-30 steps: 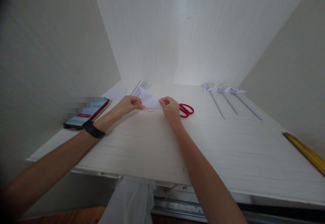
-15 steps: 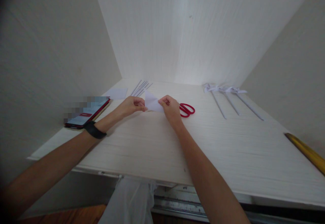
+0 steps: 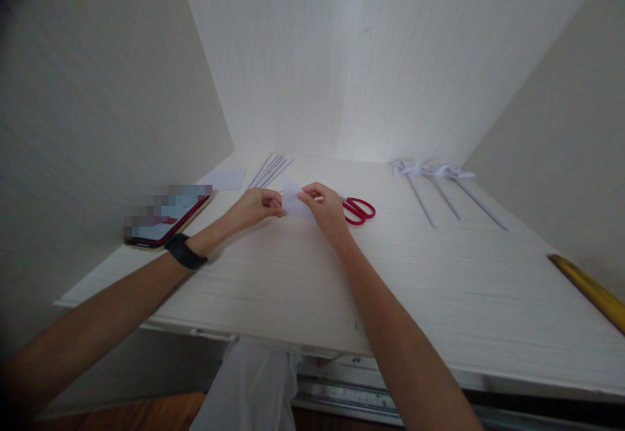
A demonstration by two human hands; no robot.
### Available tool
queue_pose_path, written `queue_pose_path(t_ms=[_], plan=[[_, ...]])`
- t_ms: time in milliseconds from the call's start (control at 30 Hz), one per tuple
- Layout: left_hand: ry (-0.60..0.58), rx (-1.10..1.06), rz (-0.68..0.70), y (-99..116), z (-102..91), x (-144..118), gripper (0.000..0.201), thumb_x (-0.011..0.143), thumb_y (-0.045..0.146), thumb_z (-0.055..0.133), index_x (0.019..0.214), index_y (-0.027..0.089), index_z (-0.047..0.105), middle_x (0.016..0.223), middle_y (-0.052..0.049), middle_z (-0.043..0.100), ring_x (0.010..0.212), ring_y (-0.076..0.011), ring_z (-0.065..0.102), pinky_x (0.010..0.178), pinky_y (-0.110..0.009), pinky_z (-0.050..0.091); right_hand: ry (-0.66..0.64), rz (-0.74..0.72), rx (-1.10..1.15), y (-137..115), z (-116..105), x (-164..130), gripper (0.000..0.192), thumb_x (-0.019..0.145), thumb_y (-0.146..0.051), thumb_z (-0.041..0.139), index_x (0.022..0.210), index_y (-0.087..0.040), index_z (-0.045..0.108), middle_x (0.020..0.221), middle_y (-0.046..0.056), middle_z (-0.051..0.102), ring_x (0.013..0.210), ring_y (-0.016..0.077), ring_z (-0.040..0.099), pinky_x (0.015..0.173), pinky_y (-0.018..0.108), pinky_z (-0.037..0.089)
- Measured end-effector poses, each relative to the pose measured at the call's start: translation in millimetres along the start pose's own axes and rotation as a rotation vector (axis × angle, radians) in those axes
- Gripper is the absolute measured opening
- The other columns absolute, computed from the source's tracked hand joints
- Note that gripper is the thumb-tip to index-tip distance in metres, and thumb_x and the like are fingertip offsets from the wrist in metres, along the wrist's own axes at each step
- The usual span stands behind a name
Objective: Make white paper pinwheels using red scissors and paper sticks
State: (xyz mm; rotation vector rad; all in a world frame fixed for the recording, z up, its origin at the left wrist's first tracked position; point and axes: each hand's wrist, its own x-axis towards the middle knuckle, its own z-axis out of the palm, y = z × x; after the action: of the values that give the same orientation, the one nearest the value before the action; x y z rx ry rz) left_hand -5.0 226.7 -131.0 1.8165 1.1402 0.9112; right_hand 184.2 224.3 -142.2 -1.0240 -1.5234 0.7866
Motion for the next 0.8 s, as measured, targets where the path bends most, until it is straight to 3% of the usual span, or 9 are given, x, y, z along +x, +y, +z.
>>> queue_pose_path(t_ms=[433, 800], plan=[[0.009, -0.009, -0.027, 10, 2.8, -4, 0.016, 0.061, 0.013, 0.075, 0.057, 0.015, 0.06, 0.056, 0.002, 0.063, 0.055, -0.0102, 0.057, 0.055, -0.021, 0.041, 0.047, 0.025, 0.048, -1, -1, -2, 0.02, 0.067, -0.036, 0.071, 0.063, -0.019, 0.061, 0.058, -0.002, 0.057, 0.054, 0.0111, 0.047, 0.054, 0.026, 0.038], [0.01, 0.138, 0.092, -3, 1.9, -1, 0.013, 0.065, 0.015, 0.073, 0.06, 0.016, 0.062, 0.057, 0.002, 0.062, 0.057, -0.0109, 0.057, 0.057, -0.022, 0.043, -0.034, 0.019, 0.069, -2, 0, 0, 0.021, 0.067, -0.039, 0.07, 0.07, -0.02, 0.064, 0.069, 0.0, 0.064, 0.063, 0.0139, 0.055, 0.059, 0.026, 0.044]])
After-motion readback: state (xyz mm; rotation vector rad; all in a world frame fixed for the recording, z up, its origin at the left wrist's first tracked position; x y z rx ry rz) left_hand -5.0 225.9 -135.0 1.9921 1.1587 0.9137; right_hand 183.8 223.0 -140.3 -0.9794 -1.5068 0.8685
